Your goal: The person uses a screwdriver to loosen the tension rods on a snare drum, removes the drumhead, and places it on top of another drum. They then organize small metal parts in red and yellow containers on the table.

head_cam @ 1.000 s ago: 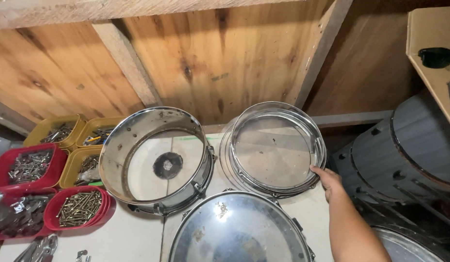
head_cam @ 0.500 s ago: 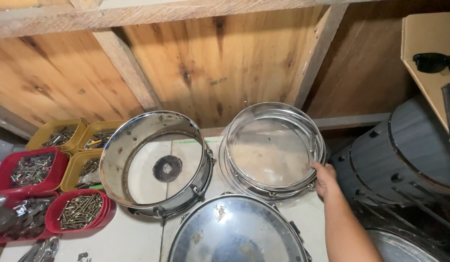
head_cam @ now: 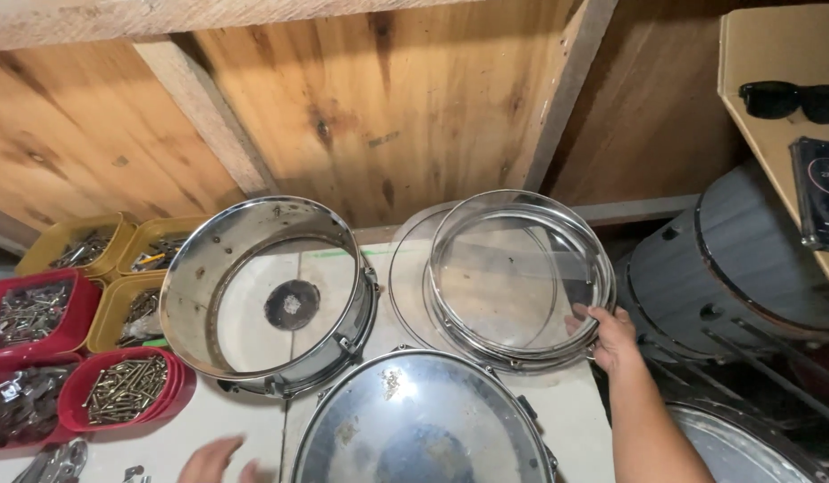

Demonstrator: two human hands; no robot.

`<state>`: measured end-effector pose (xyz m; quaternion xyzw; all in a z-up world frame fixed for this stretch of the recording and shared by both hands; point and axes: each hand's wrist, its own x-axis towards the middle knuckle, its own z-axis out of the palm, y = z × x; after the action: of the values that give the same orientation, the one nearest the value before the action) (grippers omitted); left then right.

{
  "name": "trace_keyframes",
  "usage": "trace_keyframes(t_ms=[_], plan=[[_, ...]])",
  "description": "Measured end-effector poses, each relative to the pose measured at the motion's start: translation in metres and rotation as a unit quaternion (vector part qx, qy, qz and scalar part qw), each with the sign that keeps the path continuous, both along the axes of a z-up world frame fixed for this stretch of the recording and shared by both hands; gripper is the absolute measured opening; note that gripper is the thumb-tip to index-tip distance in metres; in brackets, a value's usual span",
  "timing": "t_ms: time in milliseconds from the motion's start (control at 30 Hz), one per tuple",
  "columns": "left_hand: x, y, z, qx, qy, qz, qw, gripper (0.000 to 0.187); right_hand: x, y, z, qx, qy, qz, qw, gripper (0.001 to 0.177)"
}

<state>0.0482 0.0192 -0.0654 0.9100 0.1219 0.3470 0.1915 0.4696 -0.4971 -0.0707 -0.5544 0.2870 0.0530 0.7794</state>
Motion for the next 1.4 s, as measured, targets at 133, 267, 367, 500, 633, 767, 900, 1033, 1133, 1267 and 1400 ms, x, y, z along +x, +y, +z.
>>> trace_keyframes(t_ms=[133, 267, 367, 500, 633, 767, 900, 1033, 1133, 1267, 1400], plan=[[0.134, -0.075, 0.100, -0.078, 0.070, -0.104, 0.989, 0.035, -0.001, -0.008, 0.008, 0.006, 0.010, -0.001, 1.000, 0.028], [0.242, -0.129, 0.131, -0.178, 0.179, -0.159, 0.954, 0.039, 0.007, -0.005, -0.010, 0.007, 0.028, -0.020, 0.999, 0.031], [0.309, -0.144, 0.115, -0.279, 0.401, -0.100, 0.867, 0.061, 0.019, -0.016, -0.063, 0.017, -0.006, -0.003, 1.000, 0.041], [0.360, -0.145, 0.045, -0.298, 0.485, -0.057, 0.820, 0.081, 0.013, -0.004, -0.065, 0.023, 0.023, -0.022, 0.999, 0.049], [0.354, -0.156, 0.060, -0.337, 0.511, -0.036, 0.790, 0.082, 0.014, 0.004, -0.064, 0.027, 0.043, -0.034, 0.998, 0.065], [0.345, -0.159, 0.096, -0.354, 0.516, 0.002, 0.780, 0.090, 0.012, 0.021, -0.045, -0.002, 0.064, -0.054, 0.997, 0.059], [0.346, -0.158, 0.104, -0.452, 0.480, 0.027, 0.752, 0.099, 0.006, 0.038, -0.017, -0.048, 0.079, -0.033, 0.995, 0.065], [0.345, -0.159, 0.108, -0.505, 0.455, 0.043, 0.732, 0.104, 0.012, 0.030, -0.033, -0.062, 0.084, -0.014, 0.994, 0.069], [0.340, -0.161, 0.115, -0.526, 0.442, 0.050, 0.724, 0.104, 0.008, 0.035, -0.020, -0.059, 0.086, -0.019, 0.994, 0.068], [0.338, -0.164, 0.132, -0.542, 0.450, 0.051, 0.708, 0.096, 0.001, 0.048, 0.006, -0.079, 0.092, -0.010, 0.993, 0.066], [0.341, -0.162, 0.116, -0.576, 0.423, 0.037, 0.698, 0.094, -0.013, 0.062, 0.042, -0.078, 0.104, 0.007, 0.992, 0.066]])
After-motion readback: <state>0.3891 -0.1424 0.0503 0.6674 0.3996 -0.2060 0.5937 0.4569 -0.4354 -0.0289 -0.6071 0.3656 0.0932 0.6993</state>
